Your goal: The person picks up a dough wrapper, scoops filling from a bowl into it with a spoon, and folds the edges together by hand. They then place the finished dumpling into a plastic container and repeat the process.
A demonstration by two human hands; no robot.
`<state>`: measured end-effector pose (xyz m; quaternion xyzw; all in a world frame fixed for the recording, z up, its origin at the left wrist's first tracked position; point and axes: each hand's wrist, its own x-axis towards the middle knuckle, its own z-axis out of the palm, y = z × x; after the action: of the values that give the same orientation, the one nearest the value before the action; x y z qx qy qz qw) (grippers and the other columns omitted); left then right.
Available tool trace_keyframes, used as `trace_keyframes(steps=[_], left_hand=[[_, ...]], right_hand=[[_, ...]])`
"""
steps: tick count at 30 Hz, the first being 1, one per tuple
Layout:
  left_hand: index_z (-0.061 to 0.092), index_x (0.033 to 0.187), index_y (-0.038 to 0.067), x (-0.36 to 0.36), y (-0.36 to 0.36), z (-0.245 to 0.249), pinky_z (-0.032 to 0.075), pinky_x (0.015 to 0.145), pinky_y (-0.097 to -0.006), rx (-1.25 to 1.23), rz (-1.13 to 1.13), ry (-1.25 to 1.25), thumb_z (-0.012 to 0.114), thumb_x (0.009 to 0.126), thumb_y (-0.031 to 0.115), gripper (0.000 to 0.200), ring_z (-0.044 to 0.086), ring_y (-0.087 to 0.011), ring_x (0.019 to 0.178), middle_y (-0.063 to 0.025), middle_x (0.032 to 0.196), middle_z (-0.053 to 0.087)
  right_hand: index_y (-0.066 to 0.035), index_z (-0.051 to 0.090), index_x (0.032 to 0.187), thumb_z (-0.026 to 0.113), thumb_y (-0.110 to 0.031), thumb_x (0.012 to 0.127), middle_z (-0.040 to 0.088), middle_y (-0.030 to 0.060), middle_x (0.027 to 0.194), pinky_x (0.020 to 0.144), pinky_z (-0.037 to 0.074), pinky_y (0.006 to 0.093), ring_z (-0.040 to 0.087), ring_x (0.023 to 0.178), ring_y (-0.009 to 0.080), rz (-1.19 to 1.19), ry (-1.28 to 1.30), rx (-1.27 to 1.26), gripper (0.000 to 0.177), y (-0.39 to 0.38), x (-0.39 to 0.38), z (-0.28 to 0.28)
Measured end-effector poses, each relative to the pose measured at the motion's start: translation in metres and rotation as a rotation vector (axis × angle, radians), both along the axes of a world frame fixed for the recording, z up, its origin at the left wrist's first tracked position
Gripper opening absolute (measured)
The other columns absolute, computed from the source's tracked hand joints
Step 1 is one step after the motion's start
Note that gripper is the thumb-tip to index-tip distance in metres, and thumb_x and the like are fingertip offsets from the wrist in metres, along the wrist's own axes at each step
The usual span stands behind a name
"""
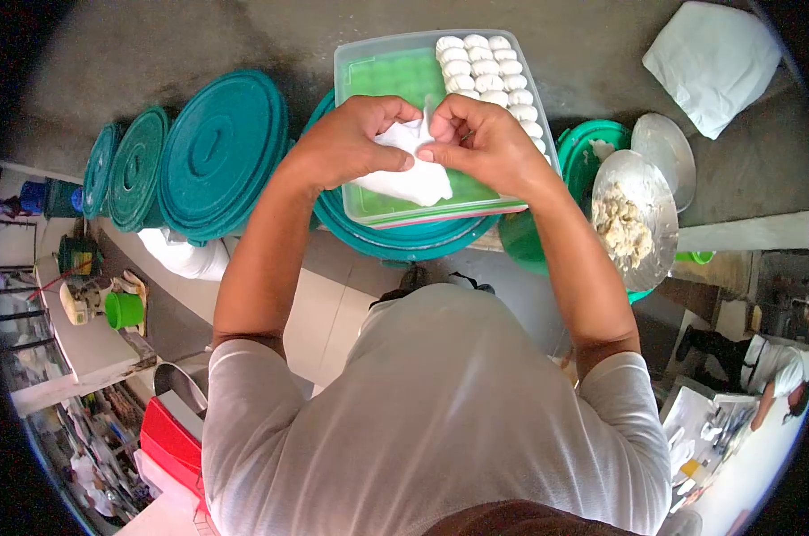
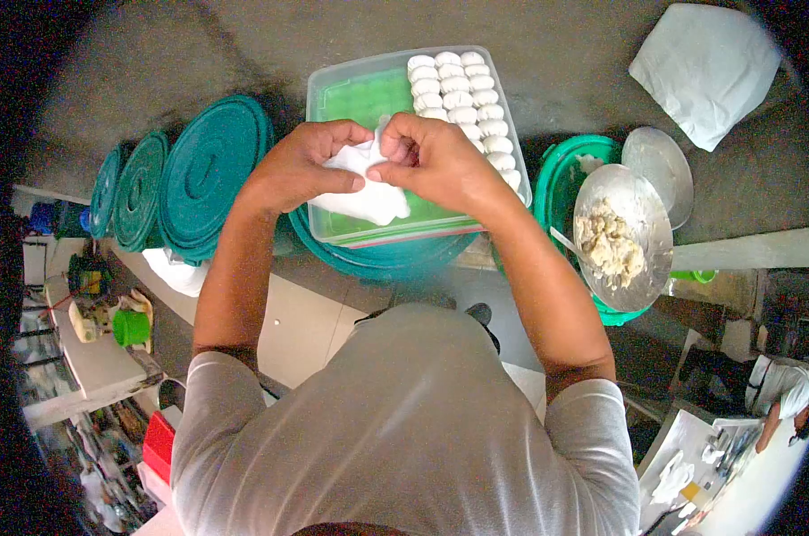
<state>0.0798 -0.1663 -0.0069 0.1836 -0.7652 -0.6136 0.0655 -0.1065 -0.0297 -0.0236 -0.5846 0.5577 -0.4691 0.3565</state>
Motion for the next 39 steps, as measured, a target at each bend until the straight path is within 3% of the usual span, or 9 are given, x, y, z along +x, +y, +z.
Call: trace_keyframes(steps=[8, 10, 16, 22, 26, 28, 30, 31, 39], left_hand=[[0.058, 0.123, -0.004, -0.005, 0.001, 0.004, 0.049, 0.091, -0.0278, -0.008, -0.072, -0.075, 0.073, 0.075, -0.001, 0.051, 0.062, -0.0124, 0.100, -0.0074, 0.111, 0.067], [0.059, 0.120, -0.004, -0.008, 0.005, 0.006, 0.049, 0.090, -0.0279, -0.281, -0.106, -0.036, 0.070, 0.074, -0.003, 0.048, 0.062, -0.0125, 0.099, -0.0076, 0.109, 0.068], [0.060, 0.119, -0.003, -0.008, 0.007, 0.010, 0.049, 0.089, -0.0285, -0.290, -0.071, -0.088, 0.068, 0.072, -0.004, 0.048, 0.061, -0.0139, 0.098, -0.0078, 0.106, 0.067], [0.060, 0.119, -0.004, -0.009, 0.004, 0.012, 0.049, 0.090, -0.0301, -0.446, -0.073, -0.074, 0.068, 0.072, -0.001, 0.048, 0.061, -0.0157, 0.098, -0.0092, 0.106, 0.067], [0.060, 0.120, -0.003, -0.008, -0.002, 0.000, 0.048, 0.092, -0.0299, -0.419, -0.044, -0.015, 0.068, 0.072, 0.000, 0.049, 0.061, -0.0157, 0.099, -0.0085, 0.107, 0.066], [0.064, 0.115, -0.004, -0.011, -0.001, -0.002, 0.050, 0.086, -0.0313, -0.238, -0.040, 0.027, 0.065, 0.069, 0.001, 0.046, 0.065, -0.0213, 0.094, -0.0151, 0.105, 0.069], [0.064, 0.115, -0.004, -0.012, 0.000, 0.000, 0.050, 0.085, -0.0309, -0.245, -0.048, 0.022, 0.065, 0.069, 0.001, 0.046, 0.064, -0.0199, 0.093, -0.0139, 0.104, 0.069], [0.063, 0.116, -0.003, -0.013, 0.001, 0.000, 0.050, 0.084, -0.0304, -0.251, -0.054, 0.016, 0.065, 0.069, 0.002, 0.047, 0.064, -0.0185, 0.092, -0.0128, 0.103, 0.069], [0.061, 0.119, -0.002, -0.011, -0.002, 0.004, 0.050, 0.087, -0.0295, -0.256, -0.035, 0.008, 0.065, 0.072, 0.000, 0.048, 0.062, -0.0163, 0.094, -0.0092, 0.105, 0.068]], right_hand=[[-0.004, 0.060, 0.084, 0.077, -0.016, 0.087, 0.057, -0.0023, 0.075, 0.060, 0.045, 0.0237, 0.052, 0.068, 0.0059, -0.045, -0.001, 0.031, 0.020, -0.002, 0.000, -0.003], [-0.004, 0.060, 0.081, 0.078, -0.018, 0.086, 0.057, -0.0007, 0.072, 0.058, 0.045, 0.0256, 0.052, 0.065, 0.0074, -0.107, 0.043, 0.099, 0.024, -0.003, 0.001, -0.003], [-0.005, 0.058, 0.079, 0.077, -0.017, 0.087, 0.058, -0.0023, 0.073, 0.054, 0.045, 0.0236, 0.054, 0.064, 0.0062, -0.087, -0.275, 0.136, 0.024, -0.004, 0.002, -0.009], [-0.005, 0.060, 0.088, 0.070, -0.009, 0.091, 0.062, 0.0013, 0.081, 0.066, 0.052, 0.0239, 0.060, 0.072, 0.0087, -0.081, -0.402, 0.233, 0.012, -0.002, -0.005, -0.014], [-0.004, 0.057, 0.092, 0.070, -0.010, 0.090, 0.061, 0.0040, 0.077, 0.064, 0.054, 0.0259, 0.060, 0.069, 0.0112, -0.209, -0.605, 0.242, 0.015, -0.001, -0.003, -0.003], [-0.003, 0.056, 0.092, 0.073, -0.011, 0.088, 0.060, 0.0051, 0.076, 0.061, 0.055, 0.0266, 0.059, 0.065, 0.0115, -0.253, -0.635, 0.230, 0.019, -0.004, 0.001, -0.003], [-0.001, 0.056, 0.093, 0.072, -0.011, 0.089, 0.061, 0.0078, 0.080, 0.062, 0.054, 0.0268, 0.059, 0.066, 0.0128, -0.222, -0.240, 0.239, 0.019, -0.008, 0.000, -0.009], [-0.001, 0.056, 0.093, 0.072, -0.011, 0.089, 0.061, 0.0078, 0.080, 0.062, 0.054, 0.0268, 0.059, 0.066, 0.0128, -0.222, -0.240, 0.239, 0.019, -0.008, -0.001, -0.013], [-0.002, 0.058, 0.095, 0.076, -0.025, 0.089, 0.059, 0.0045, 0.076, 0.056, 0.046, 0.0228, 0.055, 0.062, 0.0111, -0.301, -0.669, 0.245, 0.031, -0.002, 0.000, -0.003]])
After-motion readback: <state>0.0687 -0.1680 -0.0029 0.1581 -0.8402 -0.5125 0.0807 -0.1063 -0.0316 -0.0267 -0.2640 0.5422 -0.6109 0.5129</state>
